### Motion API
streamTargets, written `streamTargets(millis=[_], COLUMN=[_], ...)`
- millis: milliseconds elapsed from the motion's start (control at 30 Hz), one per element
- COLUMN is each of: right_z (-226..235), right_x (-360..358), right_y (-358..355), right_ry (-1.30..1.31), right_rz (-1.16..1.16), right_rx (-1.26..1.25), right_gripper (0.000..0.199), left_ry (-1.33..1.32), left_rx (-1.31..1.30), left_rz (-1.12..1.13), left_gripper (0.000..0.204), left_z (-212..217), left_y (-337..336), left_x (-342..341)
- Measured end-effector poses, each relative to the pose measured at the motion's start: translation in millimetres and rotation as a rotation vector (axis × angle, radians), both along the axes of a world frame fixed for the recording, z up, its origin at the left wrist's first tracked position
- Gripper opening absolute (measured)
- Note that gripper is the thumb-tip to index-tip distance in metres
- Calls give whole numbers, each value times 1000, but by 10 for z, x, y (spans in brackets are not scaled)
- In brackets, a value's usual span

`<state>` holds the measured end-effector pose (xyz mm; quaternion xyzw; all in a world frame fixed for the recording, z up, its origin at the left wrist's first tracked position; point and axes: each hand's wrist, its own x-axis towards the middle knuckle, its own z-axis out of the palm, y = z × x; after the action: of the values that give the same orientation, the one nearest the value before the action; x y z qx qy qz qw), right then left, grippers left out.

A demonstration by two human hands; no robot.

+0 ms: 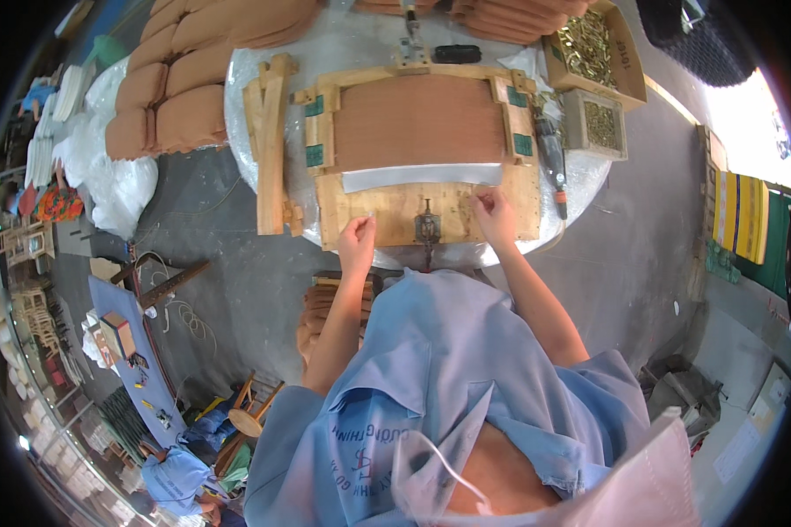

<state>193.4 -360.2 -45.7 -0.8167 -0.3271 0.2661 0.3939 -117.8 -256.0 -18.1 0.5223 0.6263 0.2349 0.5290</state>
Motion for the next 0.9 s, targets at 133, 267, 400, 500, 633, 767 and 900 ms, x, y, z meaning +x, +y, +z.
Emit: streamTargets(millis=[133,267,400,500,633,767,900], right_z=[-169,-202,-116,291,1173,1730,1765], right_x=[11,-74,-194,-342,-946,-1198,-1030], right_y=[-62,4,29,67,1,140,69], right_ry=[107,147,128,105,463,705,664], right_rz=[-134,-197,-266,-253,-119,93,-96], right_rx=[63,88,92,118,234,264,198], right_gripper=[20,18,20,21,37,58,60], left_ry=[565,992,795,398,-461,-1149,-1310], left_rx=[644,789,420,300,59,-285,-420], left_rz=[-46,110,-51,-31,114,-8,27], left_gripper=[35,50,57,51,46,73,74], left_z=[374,524,284,394,775,1472,1635], left_y=[685,1515,2042,1886,1205,814,996], left_x=[-395,-841,-1292,-1258,-770,207,714])
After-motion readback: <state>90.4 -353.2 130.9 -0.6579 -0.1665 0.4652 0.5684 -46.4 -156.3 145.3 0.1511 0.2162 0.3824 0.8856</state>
